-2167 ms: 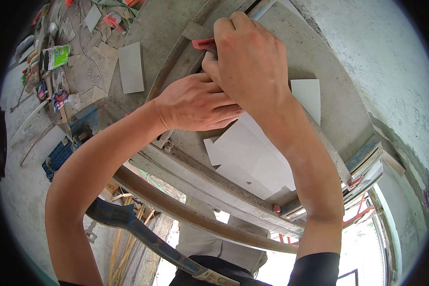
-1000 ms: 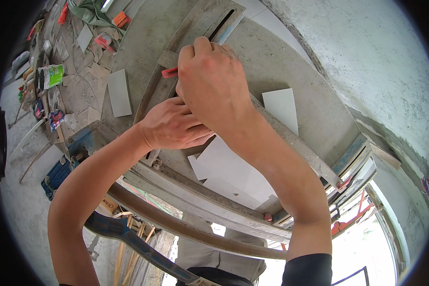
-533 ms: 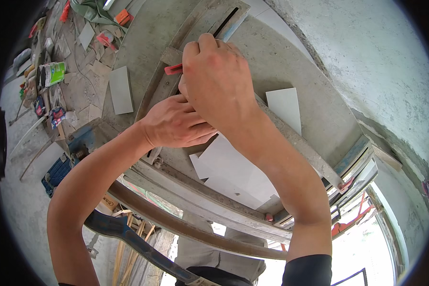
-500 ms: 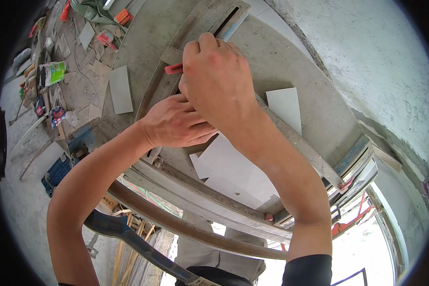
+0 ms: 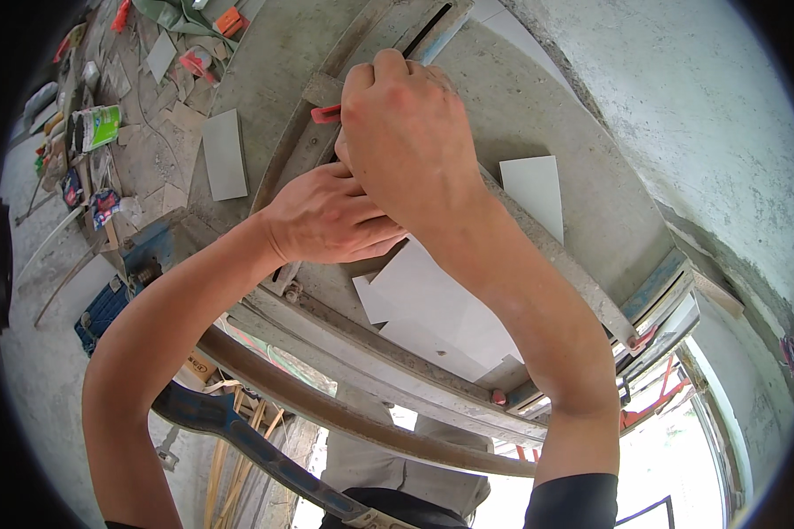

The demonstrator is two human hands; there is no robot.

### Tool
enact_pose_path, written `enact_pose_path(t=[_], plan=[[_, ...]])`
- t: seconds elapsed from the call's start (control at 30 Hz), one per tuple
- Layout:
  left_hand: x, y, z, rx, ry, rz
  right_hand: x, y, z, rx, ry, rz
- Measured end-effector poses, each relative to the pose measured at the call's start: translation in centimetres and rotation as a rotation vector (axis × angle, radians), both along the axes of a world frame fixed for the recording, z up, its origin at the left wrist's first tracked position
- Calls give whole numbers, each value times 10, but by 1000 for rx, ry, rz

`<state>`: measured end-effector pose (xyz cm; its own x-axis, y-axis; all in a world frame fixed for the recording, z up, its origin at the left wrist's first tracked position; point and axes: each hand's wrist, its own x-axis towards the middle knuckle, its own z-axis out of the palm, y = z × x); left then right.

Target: Measuring and cutting tiles using a manual tile cutter in a construction setting.

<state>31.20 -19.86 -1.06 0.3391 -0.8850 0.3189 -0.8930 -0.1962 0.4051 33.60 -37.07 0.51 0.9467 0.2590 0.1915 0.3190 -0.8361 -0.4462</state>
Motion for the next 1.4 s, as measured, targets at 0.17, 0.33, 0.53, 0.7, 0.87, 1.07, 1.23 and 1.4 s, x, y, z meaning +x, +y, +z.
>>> enact_pose_path(t=[0.17, 0.33, 0.53, 0.7, 0.87, 1.07, 1.23, 1.4], plan=[[0, 1, 0, 26, 5, -4, 0, 1, 0, -15, -5, 0], [-1, 1, -1, 41, 8, -7, 0, 1, 0, 6, -6, 6], [0, 1, 0, 38, -26, 4, -1, 0, -4, -44, -86, 18], [0, 2, 2, 53, -23, -3, 0, 2, -2, -22, -25, -9], [-2, 1, 0, 58, -42, 5, -1, -1, -7, -36, -43, -7], [-1, 3, 4, 86, 4, -8, 0, -4, -6, 8, -11, -11], [1, -5, 7, 120, 31, 9, 10, -48, 33, 680, 366, -245], [5, -9, 8, 102, 57, -38, 32, -79, 36, 1775, 779, -594]])
